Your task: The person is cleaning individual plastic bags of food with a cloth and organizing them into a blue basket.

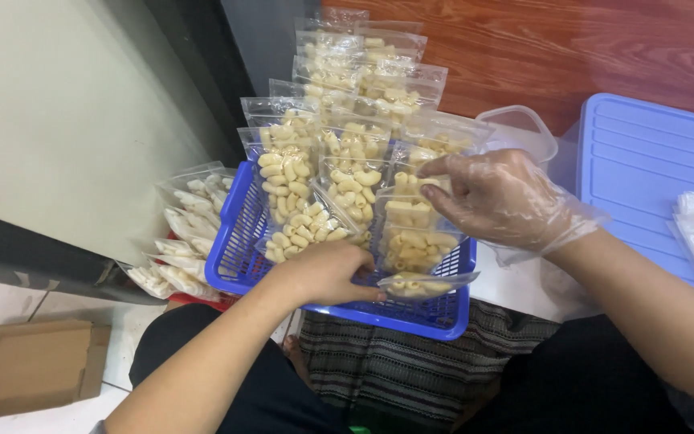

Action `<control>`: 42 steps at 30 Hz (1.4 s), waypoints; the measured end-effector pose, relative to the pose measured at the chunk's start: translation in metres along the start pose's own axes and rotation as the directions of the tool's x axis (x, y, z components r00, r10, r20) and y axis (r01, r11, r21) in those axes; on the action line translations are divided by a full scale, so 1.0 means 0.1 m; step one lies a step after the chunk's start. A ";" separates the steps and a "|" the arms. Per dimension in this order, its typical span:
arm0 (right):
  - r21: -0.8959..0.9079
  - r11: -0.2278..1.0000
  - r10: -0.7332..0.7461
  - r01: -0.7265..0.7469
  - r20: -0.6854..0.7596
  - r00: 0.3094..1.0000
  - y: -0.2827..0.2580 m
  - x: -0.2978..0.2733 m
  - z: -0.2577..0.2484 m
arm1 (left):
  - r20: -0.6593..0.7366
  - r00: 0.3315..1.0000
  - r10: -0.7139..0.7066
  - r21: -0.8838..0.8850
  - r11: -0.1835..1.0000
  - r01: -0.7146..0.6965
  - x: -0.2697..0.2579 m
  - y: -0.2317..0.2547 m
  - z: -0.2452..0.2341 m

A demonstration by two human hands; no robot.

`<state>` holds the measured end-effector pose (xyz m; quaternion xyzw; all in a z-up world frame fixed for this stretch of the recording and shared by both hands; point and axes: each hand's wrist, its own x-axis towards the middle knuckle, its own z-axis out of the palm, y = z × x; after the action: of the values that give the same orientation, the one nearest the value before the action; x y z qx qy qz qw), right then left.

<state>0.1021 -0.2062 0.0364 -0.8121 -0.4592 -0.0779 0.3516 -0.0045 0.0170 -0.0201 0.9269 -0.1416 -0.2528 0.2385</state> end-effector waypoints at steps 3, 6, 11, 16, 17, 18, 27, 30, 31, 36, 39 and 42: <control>-0.264 0.964 0.079 -0.020 0.213 0.974 -0.10 0.24 0.10 | -0.007 0.999 0.053 -0.017 0.998 -0.053 -0.01 0.04 0.05; -0.420 0.905 0.242 -0.069 0.372 0.896 -0.20 0.53 0.19 | -0.057 0.996 0.066 -0.088 0.994 -0.070 0.03 0.00 0.09; -0.521 0.850 0.373 -0.084 0.482 0.793 -0.28 0.94 0.34 | 0.015 0.990 0.142 -0.057 0.988 -0.141 0.09 -0.12 0.19; -0.676 0.734 0.376 0.060 0.479 0.793 0.15 1.05 0.72 | 0.074 0.989 0.129 -0.138 0.983 -0.118 0.01 -0.09 0.14; -0.712 0.698 0.375 0.079 0.457 0.807 0.22 1.08 0.79 | 0.095 0.988 0.125 -0.188 0.976 -0.105 -0.02 -0.10 0.13; -0.711 0.698 0.370 0.083 0.457 0.808 0.19 1.08 0.77 | 0.091 0.988 0.122 -0.187 0.977 -0.104 -0.05 -0.11 0.08; -0.748 0.659 0.394 0.073 0.426 0.814 0.18 1.17 0.74 | -0.509 0.815 -0.277 -0.059 0.956 0.288 -0.12 -0.44 -0.16; -0.731 0.683 0.426 0.022 0.422 0.801 0.26 1.18 0.74 | -0.454 0.823 -0.342 -0.076 0.935 0.346 -0.08 -0.44 -0.07; -0.741 0.672 0.432 0.014 0.407 0.805 0.29 1.18 0.75 | -0.433 0.838 -0.333 -0.018 0.932 0.361 -0.05 -0.43 -0.03; -0.749 0.662 0.429 0.035 0.417 0.801 0.50 1.17 0.86 | -0.448 0.842 -0.299 0.050 0.933 0.357 0.06 -0.53 0.15; -0.729 0.683 0.376 0.040 0.398 0.837 0.55 1.17 0.86 | -0.566 0.764 -0.308 -0.103 0.947 0.306 -0.08 -0.46 0.02; -0.689 0.725 0.370 -0.005 0.384 0.846 0.50 1.16 0.81 | -0.663 0.644 -0.382 -0.366 0.916 0.167 -0.29 -0.33 -0.14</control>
<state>0.1919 -0.0903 0.0036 -0.9180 -0.3871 0.0127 -0.0850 -0.0165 0.0611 -0.0150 0.9191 0.1434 0.0822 0.3577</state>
